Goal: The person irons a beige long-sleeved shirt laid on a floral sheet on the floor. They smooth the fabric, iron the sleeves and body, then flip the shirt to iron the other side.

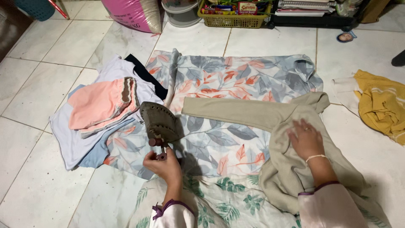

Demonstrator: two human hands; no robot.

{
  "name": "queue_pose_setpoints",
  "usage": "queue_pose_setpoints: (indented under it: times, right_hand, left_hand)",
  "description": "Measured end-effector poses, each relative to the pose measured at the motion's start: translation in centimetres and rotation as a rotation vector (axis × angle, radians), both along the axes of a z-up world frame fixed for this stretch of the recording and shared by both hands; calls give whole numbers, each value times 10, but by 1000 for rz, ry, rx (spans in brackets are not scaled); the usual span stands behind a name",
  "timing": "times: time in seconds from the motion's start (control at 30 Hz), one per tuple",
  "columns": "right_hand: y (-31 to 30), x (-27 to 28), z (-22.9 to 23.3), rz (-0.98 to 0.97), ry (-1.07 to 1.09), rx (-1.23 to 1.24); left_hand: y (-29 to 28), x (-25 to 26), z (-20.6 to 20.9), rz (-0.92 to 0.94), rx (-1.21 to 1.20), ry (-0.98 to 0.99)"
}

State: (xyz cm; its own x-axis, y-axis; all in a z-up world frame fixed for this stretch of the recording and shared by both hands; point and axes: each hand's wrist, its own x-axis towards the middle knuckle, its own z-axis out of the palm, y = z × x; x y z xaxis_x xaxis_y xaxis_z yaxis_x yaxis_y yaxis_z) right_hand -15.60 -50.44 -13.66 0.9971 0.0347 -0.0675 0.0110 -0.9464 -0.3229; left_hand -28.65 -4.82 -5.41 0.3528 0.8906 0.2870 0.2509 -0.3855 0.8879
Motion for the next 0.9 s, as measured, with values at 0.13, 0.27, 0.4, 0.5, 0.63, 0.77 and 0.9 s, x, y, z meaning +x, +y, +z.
queue_pose_setpoints:
  times: [0.13, 0.27, 0.4, 0.5, 0.63, 0.77, 0.9]
  right_hand:
    - [-22, 23, -18, -125, -316, 181]
    - [-42, 46, -35, -263, -413, 108]
    - [-59, 62, -38, -329, -277, 165]
    - [-64, 74, -36, -282, -285, 367]
    - [-63, 79, -27, -336, -420, 481]
    - [-50, 68, 1, -343, -376, 470]
    - [-33, 57, 32, -303, -424, 147]
  left_hand:
    - [0, 3, -15, -24, -170, 35]
    - [12, 16, 5, -149, -97, -23]
    - [37, 51, 65, -217, 194, 85]
    - [23, 74, 114, -400, 268, 109]
    - [-2, 127, 172, -868, -28, 194]
    - [-57, 199, 189, -1172, 105, 411]
    - [-142, 243, 166, -1493, 542, 450]
